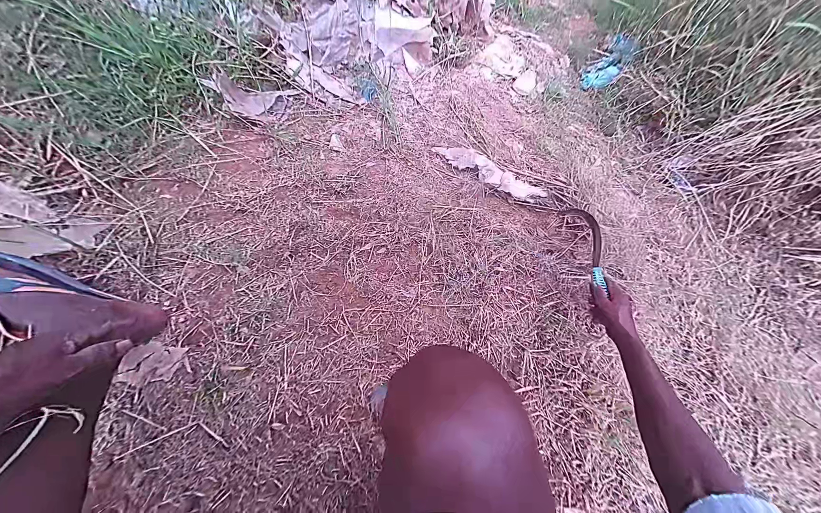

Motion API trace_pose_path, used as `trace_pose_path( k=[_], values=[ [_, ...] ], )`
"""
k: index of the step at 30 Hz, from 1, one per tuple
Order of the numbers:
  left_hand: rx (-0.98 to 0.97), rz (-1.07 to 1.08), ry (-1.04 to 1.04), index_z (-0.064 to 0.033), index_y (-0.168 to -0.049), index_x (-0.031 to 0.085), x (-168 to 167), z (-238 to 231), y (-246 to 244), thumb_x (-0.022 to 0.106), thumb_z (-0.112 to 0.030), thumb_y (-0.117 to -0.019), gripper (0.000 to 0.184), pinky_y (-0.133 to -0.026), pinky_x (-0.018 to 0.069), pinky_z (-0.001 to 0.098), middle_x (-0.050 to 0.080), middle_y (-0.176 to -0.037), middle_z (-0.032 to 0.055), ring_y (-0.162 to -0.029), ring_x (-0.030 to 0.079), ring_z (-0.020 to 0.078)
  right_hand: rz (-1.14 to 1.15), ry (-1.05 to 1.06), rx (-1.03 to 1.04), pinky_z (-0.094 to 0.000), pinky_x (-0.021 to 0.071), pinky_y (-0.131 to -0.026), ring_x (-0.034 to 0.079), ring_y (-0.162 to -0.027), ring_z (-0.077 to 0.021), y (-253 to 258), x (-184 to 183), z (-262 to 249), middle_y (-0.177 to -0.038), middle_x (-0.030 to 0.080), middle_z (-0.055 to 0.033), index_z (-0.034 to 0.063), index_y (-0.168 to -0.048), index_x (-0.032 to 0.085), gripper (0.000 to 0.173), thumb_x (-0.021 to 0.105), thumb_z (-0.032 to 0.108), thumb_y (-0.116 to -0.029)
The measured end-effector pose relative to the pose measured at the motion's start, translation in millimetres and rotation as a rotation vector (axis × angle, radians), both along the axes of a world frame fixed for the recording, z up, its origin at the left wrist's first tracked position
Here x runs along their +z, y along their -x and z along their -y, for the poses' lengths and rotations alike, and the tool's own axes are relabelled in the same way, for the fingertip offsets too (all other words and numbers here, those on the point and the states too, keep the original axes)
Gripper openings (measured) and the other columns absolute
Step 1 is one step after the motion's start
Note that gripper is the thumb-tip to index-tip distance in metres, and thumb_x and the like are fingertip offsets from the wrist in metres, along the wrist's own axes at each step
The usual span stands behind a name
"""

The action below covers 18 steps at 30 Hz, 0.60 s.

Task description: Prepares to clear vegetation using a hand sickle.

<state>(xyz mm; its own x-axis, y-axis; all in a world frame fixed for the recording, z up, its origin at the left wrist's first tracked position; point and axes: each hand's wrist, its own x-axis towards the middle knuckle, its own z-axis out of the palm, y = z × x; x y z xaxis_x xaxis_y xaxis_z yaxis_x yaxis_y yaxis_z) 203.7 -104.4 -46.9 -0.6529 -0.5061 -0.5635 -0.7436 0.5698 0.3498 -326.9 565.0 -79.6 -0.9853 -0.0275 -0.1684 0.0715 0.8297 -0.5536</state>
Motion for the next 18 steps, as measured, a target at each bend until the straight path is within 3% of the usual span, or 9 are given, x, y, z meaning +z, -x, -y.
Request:
trace_pose_path(
  k=[3, 6, 9, 11, 16, 18],
  values=[
    [-0.012, 0.077, -0.015, 0.0059, -0.141, 0.055, 13.9, -7.8, 6.2, 0.046, -0.015, -0.11, 0.038, -0.109, 0.0396, 0.0614, 0.06, -0.134, 0.0318, -0.129, 0.056, 0.0441, -0.011, 0.063, 0.017, -0.0406, 0.0518, -0.057, 0.058, -0.061, -0.0188, -25.1, 1.3, -13.4, -0.087, 0.064, -0.0117, 0.0083, -0.146, 0.051, 0.047, 0.048, 0.035, -0.1076],
    [0.01, 0.048, 0.002, 0.0041, -0.138, 0.058, 1.9, -2.3, 2.6, 0.05, -0.017, -0.1088, 0.037, -0.105, 0.0413, 0.0647, 0.063, -0.127, 0.0318, -0.123, 0.059, 0.0461, -0.047, 0.209, 0.076, -0.0359, 0.0508, -0.051, 0.056, -0.055, -0.0147, -58.6, 2.0, 8.9, -0.084, 0.062, -0.0089, 0.0065, -0.15, 0.046, 0.049, 0.049, 0.03, -0.107],
    [0.04, 0.01, 0.007, 0.0031, -0.131, 0.062, -10.3, 3.4, -5.1, 0.052, -0.016, -0.108, 0.031, -0.101, 0.0432, 0.0632, 0.065, -0.12, 0.0298, -0.116, 0.061, 0.0434, -0.052, 0.386, 0.208, -0.0308, 0.0494, -0.051, 0.054, -0.055, -0.0107, -95.8, 6.0, 59.9, -0.085, 0.064, -0.0062, 0.0038, -0.152, 0.043, 0.051, 0.05, 0.025, -0.1055],
    [0.037, 0.003, -0.009, 0.0022, -0.132, 0.062, -15.2, 8.7, -7.1, 0.052, -0.017, -0.108, 0.032, -0.103, 0.0426, 0.0652, 0.065, -0.123, 0.0298, -0.119, 0.061, 0.0441, 0.008, 0.477, 0.3, -0.03, 0.0507, -0.051, 0.056, -0.055, -0.0106, -116.2, 8.0, 106.8, -0.087, 0.067, -0.0062, 0.0047, -0.15, 0.046, 0.049, 0.05, 0.024, -0.1053],
    [0.012, -0.041, -0.011, 0.0032, -0.134, 0.061, -11.1, 8.4, -5.6, 0.052, -0.016, -0.1074, 0.033, -0.103, 0.0417, 0.0663, 0.064, -0.124, 0.031, -0.12, 0.06, 0.0444, 0.191, 0.455, 0.497, -0.0366, 0.0526, -0.057, 0.058, -0.058, -0.0163, -142.0, -3.6, 230.6, -0.084, 0.067, -0.0081, 0.0162, -0.151, 0.05, 0.048, 0.052, 0.032, -0.1063],
    [0.017, -0.048, -0.023, 0.0006, -0.134, 0.061, -10.1, 9.4, -6.6, 0.051, -0.018, -0.1072, 0.034, -0.103, 0.0423, 0.0652, 0.063, -0.126, 0.0295, -0.121, 0.06, 0.0428, 0.205, 0.317, 0.571, -0.0464, 0.0547, -0.07, 0.064, -0.069, -0.0239, -143.0, -8.5, 251.9, -0.09, 0.069, -0.0123, 0.018, -0.151, 0.05, 0.049, 0.053, 0.036, -0.1057]
  ],
)
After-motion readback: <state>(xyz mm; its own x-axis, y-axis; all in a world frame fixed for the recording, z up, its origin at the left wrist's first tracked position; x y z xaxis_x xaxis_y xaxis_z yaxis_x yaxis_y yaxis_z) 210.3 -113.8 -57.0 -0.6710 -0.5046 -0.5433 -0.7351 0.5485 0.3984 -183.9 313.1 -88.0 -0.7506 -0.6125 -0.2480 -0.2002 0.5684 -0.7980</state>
